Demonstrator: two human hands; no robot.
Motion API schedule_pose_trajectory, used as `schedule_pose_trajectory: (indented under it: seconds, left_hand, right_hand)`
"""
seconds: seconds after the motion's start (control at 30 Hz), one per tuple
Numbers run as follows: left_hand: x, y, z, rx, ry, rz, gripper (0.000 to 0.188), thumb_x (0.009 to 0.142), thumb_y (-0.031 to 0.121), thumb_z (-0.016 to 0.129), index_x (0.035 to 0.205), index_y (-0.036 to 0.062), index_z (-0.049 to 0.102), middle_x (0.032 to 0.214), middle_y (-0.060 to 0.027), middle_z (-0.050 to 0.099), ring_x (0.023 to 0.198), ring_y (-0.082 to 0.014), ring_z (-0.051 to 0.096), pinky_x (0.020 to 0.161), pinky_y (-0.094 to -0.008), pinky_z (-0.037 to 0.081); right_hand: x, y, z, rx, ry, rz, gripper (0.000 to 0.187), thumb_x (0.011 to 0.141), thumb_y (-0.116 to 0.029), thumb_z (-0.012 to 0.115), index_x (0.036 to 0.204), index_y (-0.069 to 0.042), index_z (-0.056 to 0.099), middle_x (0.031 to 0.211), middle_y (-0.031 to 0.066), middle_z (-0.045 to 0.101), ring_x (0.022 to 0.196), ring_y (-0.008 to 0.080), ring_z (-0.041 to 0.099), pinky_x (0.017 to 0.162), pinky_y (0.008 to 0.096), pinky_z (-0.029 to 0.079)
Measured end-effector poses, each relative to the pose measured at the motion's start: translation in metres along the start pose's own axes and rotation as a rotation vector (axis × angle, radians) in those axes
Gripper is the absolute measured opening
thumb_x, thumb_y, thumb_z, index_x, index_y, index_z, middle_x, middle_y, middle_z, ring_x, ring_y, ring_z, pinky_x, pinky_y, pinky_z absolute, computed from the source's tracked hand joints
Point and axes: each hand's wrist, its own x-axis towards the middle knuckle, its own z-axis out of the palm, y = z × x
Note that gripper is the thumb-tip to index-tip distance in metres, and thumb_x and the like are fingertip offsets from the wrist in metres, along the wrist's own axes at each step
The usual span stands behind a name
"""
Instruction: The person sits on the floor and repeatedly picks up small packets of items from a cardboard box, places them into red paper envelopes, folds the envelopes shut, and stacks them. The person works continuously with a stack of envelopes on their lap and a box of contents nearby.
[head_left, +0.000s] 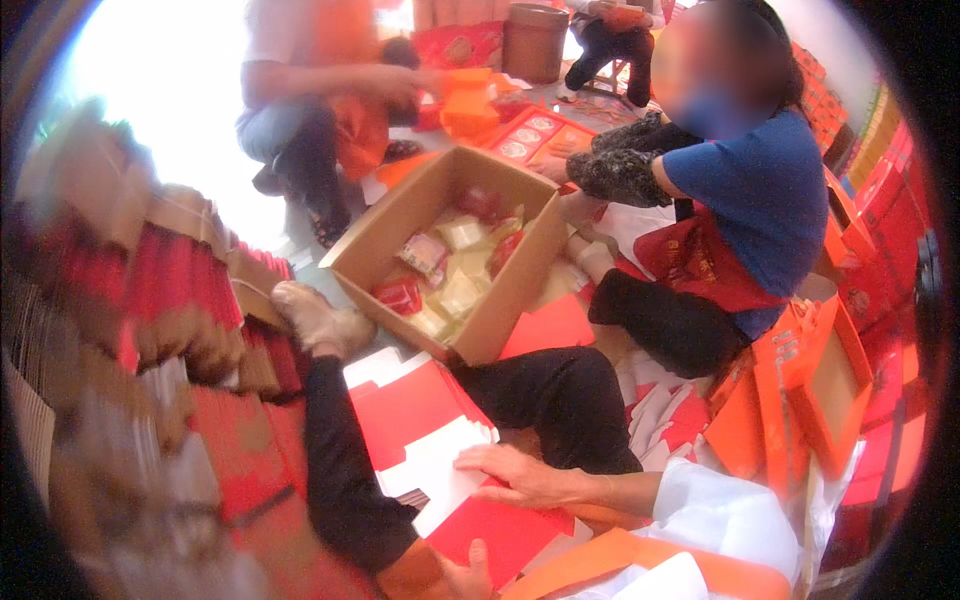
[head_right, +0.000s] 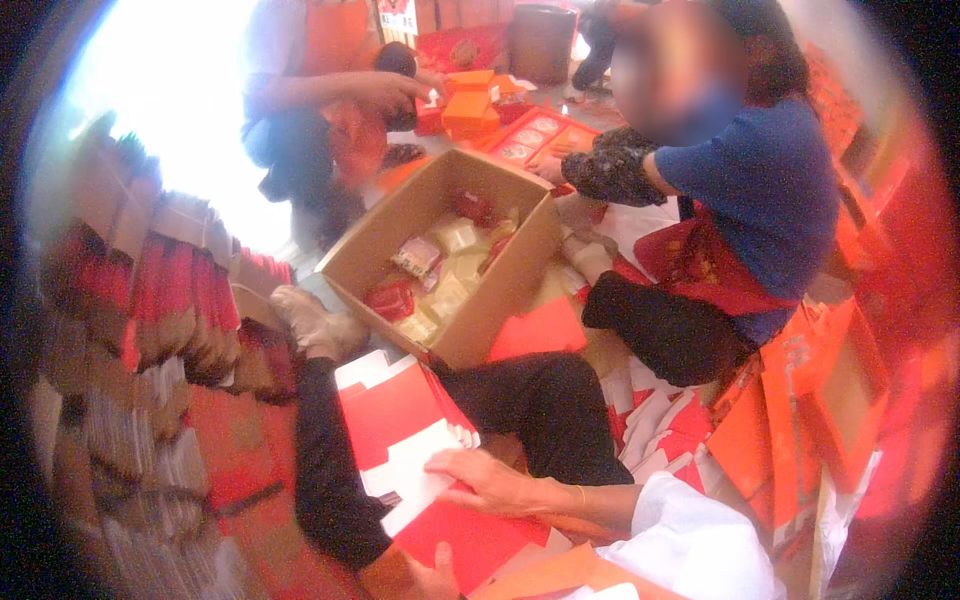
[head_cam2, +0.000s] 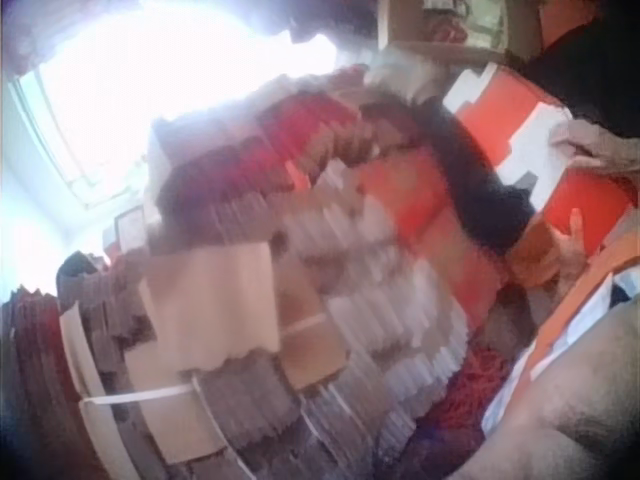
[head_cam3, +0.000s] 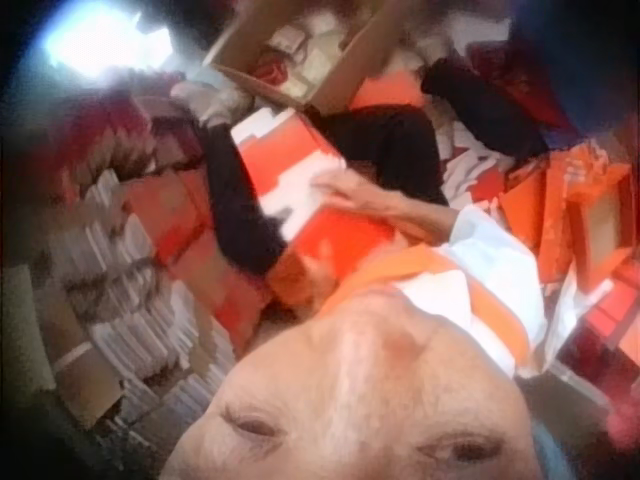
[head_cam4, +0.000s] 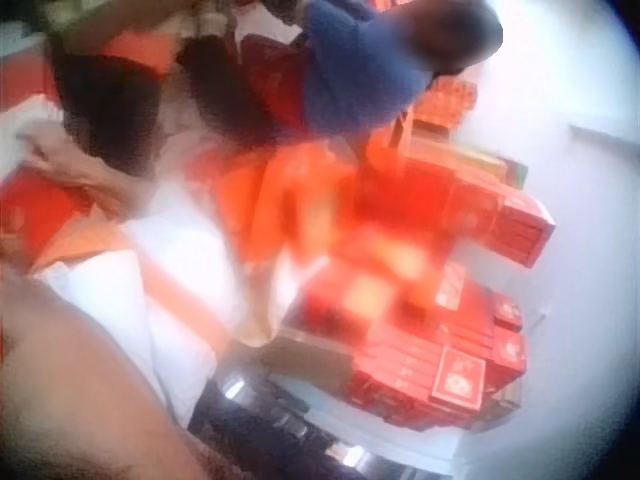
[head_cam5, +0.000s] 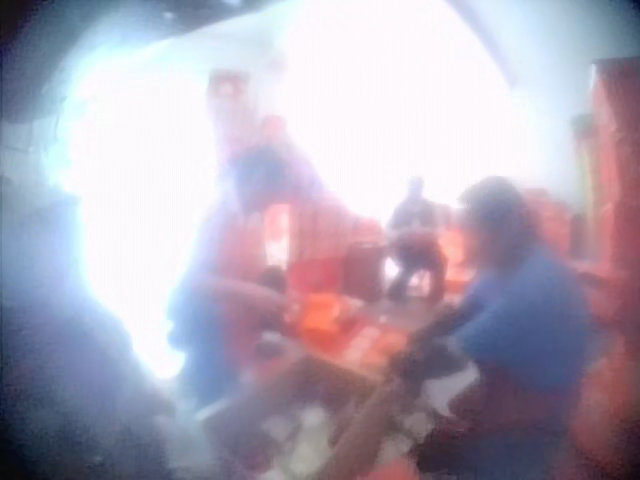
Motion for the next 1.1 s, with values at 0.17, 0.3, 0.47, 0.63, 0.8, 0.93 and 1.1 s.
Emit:
schedule_pose_trajectory:
  seconds: [0.17,0.3,0.47,0.63,0.8,0.93,1.1]
  left_hand:
    - [-0.001,-0.007,-0.015,0.090,-0.110,0.031,0.019,0.086,0.012,0.049,0.095,-0.0040,0.054,0.098,-0.0105,0.055,0.090,-0.0202,0.054,0.079,-0.0303,0.043]
    - [0.010,-0.005,-0.030,0.261,-0.340,0.037,0.017,0.085,0.010,0.050,0.091,-0.0040,0.055,0.095,-0.0103,0.055,0.088,-0.0198,0.054,0.078,-0.0296,0.043]
    - [0.012,-0.012,-0.034,0.085,-0.242,0.015,0.008,0.081,0.005,0.054,0.079,-0.0021,0.053,0.086,-0.0075,0.056,0.083,-0.0173,0.054,0.076,-0.0281,0.044]
    - [0.009,-0.017,-0.011,-0.229,0.083,0.134,0.042,0.073,-0.003,0.062,0.107,0.0040,0.039,0.094,-0.0084,0.054,0.088,-0.0182,0.054,0.084,-0.0322,0.043]
    - [0.009,-0.005,-0.018,0.039,-0.222,0.192,0.033,0.073,0.008,0.067,0.101,0.0024,0.049,0.098,-0.0108,0.054,0.095,-0.0206,0.052,0.086,-0.0333,0.041]
    - [0.023,0.028,-0.019,0.228,-0.246,0.194,0.024,0.075,0.010,0.067,0.095,0.0007,0.056,0.102,-0.0104,0.056,0.096,-0.0210,0.053,0.086,-0.0312,0.041]
    - [0.026,0.037,-0.009,0.181,-0.188,0.016,0.018,0.078,0.001,0.060,0.096,-0.0005,0.058,0.100,-0.0079,0.059,0.095,-0.0157,0.054,0.085,-0.0264,0.041]
  right_hand:
    - [-0.013,-0.009,0.002,0.290,-0.193,0.129,0.040,0.083,-0.022,0.058,0.120,-0.007,0.051,0.087,0.0148,0.062,0.082,0.0269,0.059,0.074,0.0347,0.046]
    - [-0.022,-0.005,-0.012,0.331,-0.388,0.257,0.037,0.086,-0.027,0.055,0.120,-0.012,0.053,0.081,0.0144,0.062,0.069,0.0185,0.059,0.064,0.0317,0.047]
    - [-0.027,-0.014,-0.011,0.464,-0.292,0.218,0.032,0.086,-0.017,0.056,0.115,-0.005,0.054,0.097,0.0140,0.060,0.088,0.0174,0.057,0.080,0.0284,0.044]
    - [-0.047,0.002,0.040,0.653,0.356,-0.022,0.031,0.080,-0.003,0.059,0.110,-0.004,0.049,0.132,0.0139,0.034,0.122,0.0232,0.034,0.098,0.0375,0.032]
    - [-0.059,0.004,0.018,0.680,-0.057,0.233,0.025,0.077,-0.004,0.059,0.102,-0.003,0.053,0.120,0.0126,0.046,0.116,0.0228,0.042,0.097,0.0350,0.033]
    - [-0.041,-0.022,0.016,0.775,0.031,0.388,0.018,0.081,-0.004,0.057,0.098,-0.002,0.054,0.110,0.0100,0.051,0.104,0.0177,0.048,0.089,0.0294,0.039]
    - [-0.026,-0.034,0.006,0.672,0.054,0.537,0.017,0.082,-0.003,0.054,0.100,0.000,0.053,0.103,0.0082,0.054,0.101,0.0139,0.049,0.087,0.0261,0.039]
